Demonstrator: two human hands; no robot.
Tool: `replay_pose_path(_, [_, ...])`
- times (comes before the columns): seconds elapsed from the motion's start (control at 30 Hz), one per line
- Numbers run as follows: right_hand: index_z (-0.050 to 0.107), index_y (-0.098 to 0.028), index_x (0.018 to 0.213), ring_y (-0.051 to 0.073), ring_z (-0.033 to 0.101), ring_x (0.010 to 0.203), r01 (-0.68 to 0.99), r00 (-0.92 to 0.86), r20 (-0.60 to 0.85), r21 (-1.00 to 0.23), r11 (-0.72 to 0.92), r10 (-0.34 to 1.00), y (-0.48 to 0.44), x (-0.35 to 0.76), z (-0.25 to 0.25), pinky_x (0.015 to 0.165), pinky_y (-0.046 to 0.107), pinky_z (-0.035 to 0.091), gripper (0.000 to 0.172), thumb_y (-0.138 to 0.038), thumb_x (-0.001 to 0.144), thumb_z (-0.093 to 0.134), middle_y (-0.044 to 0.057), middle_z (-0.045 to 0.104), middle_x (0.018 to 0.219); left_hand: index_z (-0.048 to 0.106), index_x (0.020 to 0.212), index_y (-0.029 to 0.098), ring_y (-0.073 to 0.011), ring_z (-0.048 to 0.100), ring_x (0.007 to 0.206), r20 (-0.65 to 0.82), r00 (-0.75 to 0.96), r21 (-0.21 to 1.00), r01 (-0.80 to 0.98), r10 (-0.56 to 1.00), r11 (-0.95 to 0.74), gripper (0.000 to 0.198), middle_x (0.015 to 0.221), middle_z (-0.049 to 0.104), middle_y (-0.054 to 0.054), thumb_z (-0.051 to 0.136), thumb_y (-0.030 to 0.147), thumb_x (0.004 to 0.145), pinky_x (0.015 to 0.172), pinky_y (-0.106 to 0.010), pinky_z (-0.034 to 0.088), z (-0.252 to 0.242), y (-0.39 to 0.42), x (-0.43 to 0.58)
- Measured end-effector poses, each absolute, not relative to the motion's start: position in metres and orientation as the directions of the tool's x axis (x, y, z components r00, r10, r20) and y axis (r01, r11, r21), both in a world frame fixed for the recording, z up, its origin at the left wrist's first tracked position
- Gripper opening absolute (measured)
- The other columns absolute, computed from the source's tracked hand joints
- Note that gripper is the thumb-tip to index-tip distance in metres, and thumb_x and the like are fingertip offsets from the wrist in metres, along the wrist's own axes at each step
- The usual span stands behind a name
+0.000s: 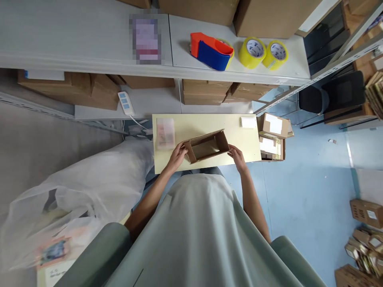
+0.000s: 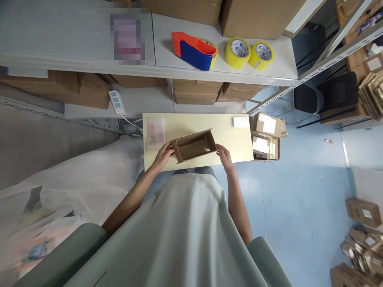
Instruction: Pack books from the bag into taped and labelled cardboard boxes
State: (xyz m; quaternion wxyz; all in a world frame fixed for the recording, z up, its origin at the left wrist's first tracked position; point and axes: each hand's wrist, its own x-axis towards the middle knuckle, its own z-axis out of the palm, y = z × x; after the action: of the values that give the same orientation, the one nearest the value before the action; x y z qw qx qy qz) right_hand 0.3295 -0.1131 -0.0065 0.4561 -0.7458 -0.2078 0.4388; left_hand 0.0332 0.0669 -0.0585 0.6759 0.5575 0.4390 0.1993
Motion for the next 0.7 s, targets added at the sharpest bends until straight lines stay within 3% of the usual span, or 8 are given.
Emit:
replay_pose_path(0.1, [0.082,-0.027,0.132,0.037,0.07,0.142,-0.121,0.552,-0.49,-0.847,-0.517,0.674,-0.105,0.342,-0.002,0.126,0.058,0.052,0.068,-0.082,0.093,0.071,0.013,0.079,0.146,0.063,0.158,0.024,-0.0398,0.058,0.157,-0.509,0.483,0.858,0.216,0.713,0.466,0.07,0.171,0.059,-0.017,0.07,0.052,0.094,0.124,-0.058,0.054,-0.056,0.064,0.021])
replay_pose_path(0.2, [0.081,-0.026,0.134,0.037,0.071,0.14,-0.131,0.5,-0.522,-0.834,-0.536,0.691,-0.087,0.355,0.001,0.124,0.057,0.053,0.074,-0.084,0.088,0.077,0.015,0.077,0.149,0.064,0.157,0.027,-0.0405,0.052,0.162,-0.565,0.434,0.822,0.221,0.701,0.525,0.074,0.175,0.055,-0.016,0.073,0.064,0.094,0.124,-0.056,0.054,-0.051,0.059,0.018])
replay_pose_path(0.4, [0.082,-0.023,0.133,0.034,0.073,0.13,-0.141,0.212,-0.586,-0.81,-0.569,0.782,-0.056,0.364,0.011,0.114,0.051,0.061,0.073,-0.083,0.092,0.076,0.011,0.082,0.134,0.066,0.156,0.027,-0.0408,0.054,0.161,-0.55,0.39,0.831,0.172,0.738,0.528,0.081,0.172,0.059,-0.015,0.075,0.074,0.091,0.121,-0.054,0.057,-0.035,0.05,0.046])
replay_pose_path(0.7, [0.079,-0.027,0.139,0.035,0.072,0.132,-0.14,0.207,-0.537,-0.843,-0.519,0.818,-0.065,0.402,0.027,0.116,0.053,0.062,0.071,-0.081,0.094,0.077,0.011,0.076,0.148,0.075,0.149,0.023,-0.041,0.063,0.152,-0.511,0.284,0.859,0.147,0.811,0.49,0.086,0.16,0.071,-0.016,0.081,0.081,0.085,0.121,-0.053,0.057,-0.014,0.062,0.087])
